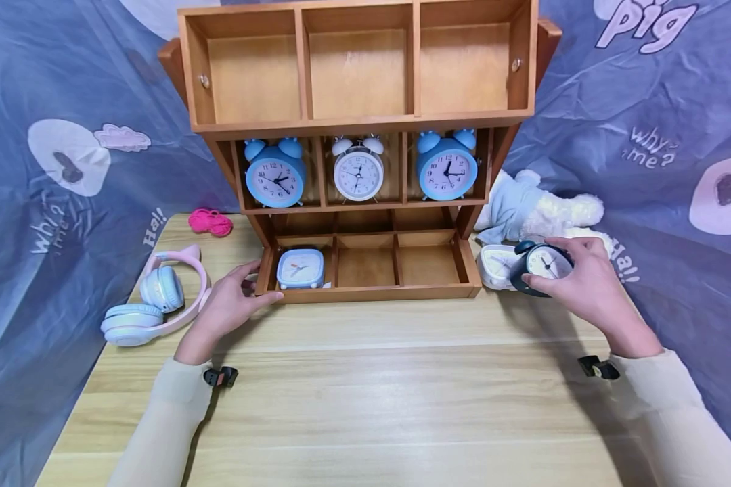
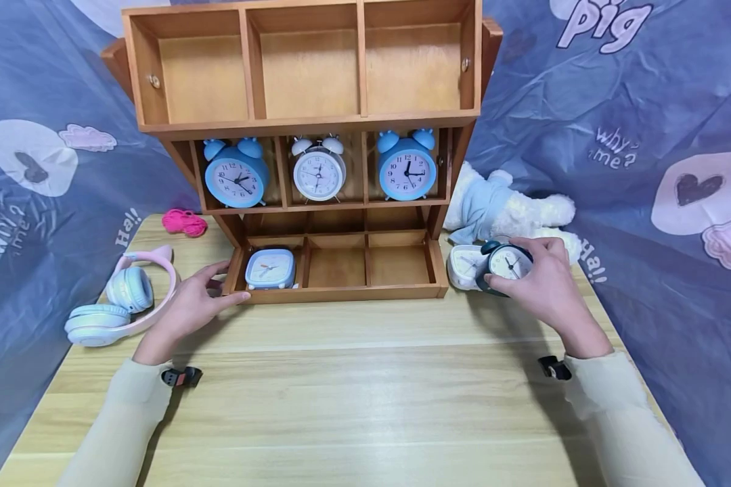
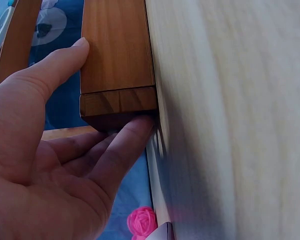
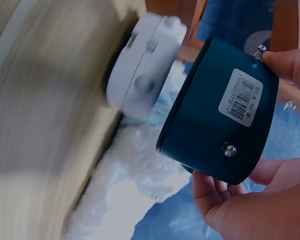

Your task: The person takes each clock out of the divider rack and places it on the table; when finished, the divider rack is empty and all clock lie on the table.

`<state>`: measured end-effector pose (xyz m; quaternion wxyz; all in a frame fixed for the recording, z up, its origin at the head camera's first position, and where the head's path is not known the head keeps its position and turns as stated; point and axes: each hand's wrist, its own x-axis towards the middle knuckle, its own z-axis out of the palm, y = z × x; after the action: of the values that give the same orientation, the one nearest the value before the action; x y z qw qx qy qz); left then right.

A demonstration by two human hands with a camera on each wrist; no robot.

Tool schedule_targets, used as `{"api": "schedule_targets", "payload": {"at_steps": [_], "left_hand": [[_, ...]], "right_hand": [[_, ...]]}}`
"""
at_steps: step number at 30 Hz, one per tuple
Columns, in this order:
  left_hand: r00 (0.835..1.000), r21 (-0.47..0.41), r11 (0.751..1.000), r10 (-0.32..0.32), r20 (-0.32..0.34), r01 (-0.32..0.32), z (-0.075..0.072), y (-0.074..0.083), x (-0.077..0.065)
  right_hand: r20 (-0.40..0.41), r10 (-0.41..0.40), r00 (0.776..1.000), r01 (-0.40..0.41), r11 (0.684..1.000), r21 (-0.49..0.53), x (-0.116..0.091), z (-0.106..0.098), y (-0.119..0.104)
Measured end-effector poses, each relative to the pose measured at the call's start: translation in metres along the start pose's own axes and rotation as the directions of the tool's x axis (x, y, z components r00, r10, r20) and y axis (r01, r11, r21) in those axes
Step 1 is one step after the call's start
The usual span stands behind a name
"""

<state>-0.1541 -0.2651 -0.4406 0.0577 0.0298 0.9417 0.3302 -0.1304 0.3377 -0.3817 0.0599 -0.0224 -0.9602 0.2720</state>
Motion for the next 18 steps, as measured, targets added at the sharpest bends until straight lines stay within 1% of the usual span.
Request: {"api": "schedule_targets", "payload": {"at_steps": [9, 13, 18], "left_hand": [[1.0, -0.005, 1.0, 0.001, -0.002, -0.001, -0.001, 0.0, 0.0], [1.0, 0.001, 1.0, -0.004, -0.001, 0.004, -0.001, 0.0, 0.001], [1.0, -0.003, 1.0, -0.006, 0.002, 0.006, 0.0, -0.001, 0.001]], "right_hand": [[0.006, 0.026, 1.0, -0.026, 0.999, -0.034, 0.003, -0.016, 0.02], [0.016, 0.024, 1.0, -0.024, 0.999, -0.04, 0.004, -0.017, 0.027], [0.039, 0.054, 0.998, -0.052, 0.997, -0.064, 0.005, -0.016, 0.034]]}}
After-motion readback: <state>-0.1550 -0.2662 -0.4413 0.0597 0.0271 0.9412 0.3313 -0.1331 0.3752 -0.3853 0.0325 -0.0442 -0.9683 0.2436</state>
